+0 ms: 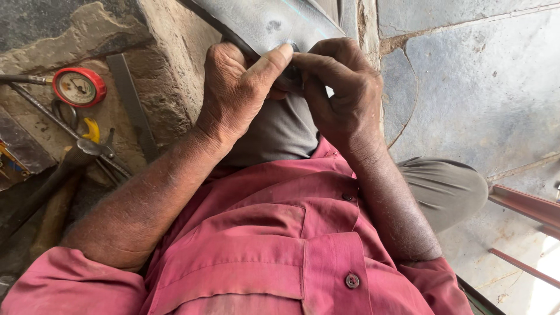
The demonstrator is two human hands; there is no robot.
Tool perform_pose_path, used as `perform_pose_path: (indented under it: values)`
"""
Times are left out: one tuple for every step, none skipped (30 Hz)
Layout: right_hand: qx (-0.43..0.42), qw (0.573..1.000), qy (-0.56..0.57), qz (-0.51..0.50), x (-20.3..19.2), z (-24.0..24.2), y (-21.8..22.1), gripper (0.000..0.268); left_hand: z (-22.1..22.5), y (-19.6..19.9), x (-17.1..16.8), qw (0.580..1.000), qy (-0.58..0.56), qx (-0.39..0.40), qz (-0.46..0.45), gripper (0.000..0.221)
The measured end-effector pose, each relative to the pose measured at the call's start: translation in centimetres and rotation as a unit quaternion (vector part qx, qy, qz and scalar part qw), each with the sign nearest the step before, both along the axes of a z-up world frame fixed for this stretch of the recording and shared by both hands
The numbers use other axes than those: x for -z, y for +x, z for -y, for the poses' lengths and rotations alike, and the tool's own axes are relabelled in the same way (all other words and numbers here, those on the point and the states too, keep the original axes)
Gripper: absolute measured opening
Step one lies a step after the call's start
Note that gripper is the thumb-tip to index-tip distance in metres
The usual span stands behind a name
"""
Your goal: The person patches a tire inner tube by filing the surface around a puncture, applying adhesive from a tube, and joining patch materials using their hands and tools.
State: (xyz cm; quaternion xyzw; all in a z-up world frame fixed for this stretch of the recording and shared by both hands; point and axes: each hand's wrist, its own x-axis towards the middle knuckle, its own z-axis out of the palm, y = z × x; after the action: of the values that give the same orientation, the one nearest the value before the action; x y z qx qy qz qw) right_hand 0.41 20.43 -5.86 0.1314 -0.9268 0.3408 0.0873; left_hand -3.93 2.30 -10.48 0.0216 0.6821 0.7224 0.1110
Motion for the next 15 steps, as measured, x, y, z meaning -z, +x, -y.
perform_pose_path:
  values:
    - [0.002, 1.0, 0.002, -0.001, 0.0, 0.1, 0.0, 0.023, -0.1, -0.1, 0.1, 1.0, -0.008, 0.003, -0.01, 0.05]
    - [0.004, 1.0, 0.004, -0.001, 0.0, 0.1, 0.0, 0.024, -0.1, -0.1, 0.1, 1.0, -0.009, 0.008, -0.013, 0.046]
    - [0.006, 1.0, -0.001, 0.007, 0.0, 0.0, 0.0, 0.025, 0.0, -0.1, 0.1, 1.0, -0.009, 0.011, -0.017, 0.041]
    - [0.008, 1.0, -0.006, 0.015, 0.0, 0.0, 0.1, 0.025, 0.0, -0.1, 0.0, 1.0, -0.01, 0.015, -0.021, 0.037]
    - [0.009, 1.0, -0.012, 0.022, 0.0, -0.1, 0.0, 0.026, 0.0, -0.1, 0.0, 0.999, -0.002, 0.016, -0.028, 0.034]
    - [0.004, 0.998, -0.05, 0.039, 0.2, -0.2, -0.2, 0.026, 0.0, -0.1, 0.0, 0.999, 0.007, 0.018, -0.036, 0.03]
    - [-0.003, 0.994, -0.087, 0.058, 0.3, -0.5, -0.4, 0.027, 0.0, -0.1, 0.1, 0.999, 0.015, 0.018, -0.041, 0.027]
    - [-0.009, 0.989, -0.125, 0.078, 0.4, -0.8, -0.5, 0.027, 0.1, -0.1, 0.1, 0.999, 0.0, 0.02, -0.033, 0.028]
    - [0.002, 0.983, -0.159, 0.096, 0.5, -0.9, -0.6, 0.027, 0.1, -0.2, 0.2, 0.999, -0.016, 0.022, -0.025, 0.03]
    - [0.013, 0.974, -0.193, 0.114, 0.6, -1.0, -0.7, 0.026, 0.1, -0.3, 0.3, 0.999, -0.032, 0.023, -0.017, 0.031]
    - [0.023, 0.964, -0.228, 0.134, 0.7, -1.1, -0.7, 0.026, 0.1, -0.4, 0.3, 0.999, 0.013, 0.028, -0.015, 0.026]
    - [0.029, 0.971, -0.199, 0.125, 0.6, -1.3, -0.7, 0.024, 0.1, -0.4, 0.4, 0.998, 0.058, 0.032, -0.014, 0.022]
    - [0.031, 0.977, -0.172, 0.118, 0.6, -1.3, -0.6, 0.022, 0.1, -0.3, 0.6, 0.994, 0.1, 0.033, -0.011, 0.02]
    - [0.033, 0.983, -0.145, 0.111, 0.5, -1.3, -0.5, 0.021, -0.5, -0.1, 0.6, 0.994, 0.103, 0.025, -0.011, 0.021]
    - [0.024, 0.995, -0.063, 0.074, 0.4, -1.0, -0.8, 0.02, -0.5, -0.1, 0.4, 0.996, 0.092, 0.006, -0.013, 0.022]
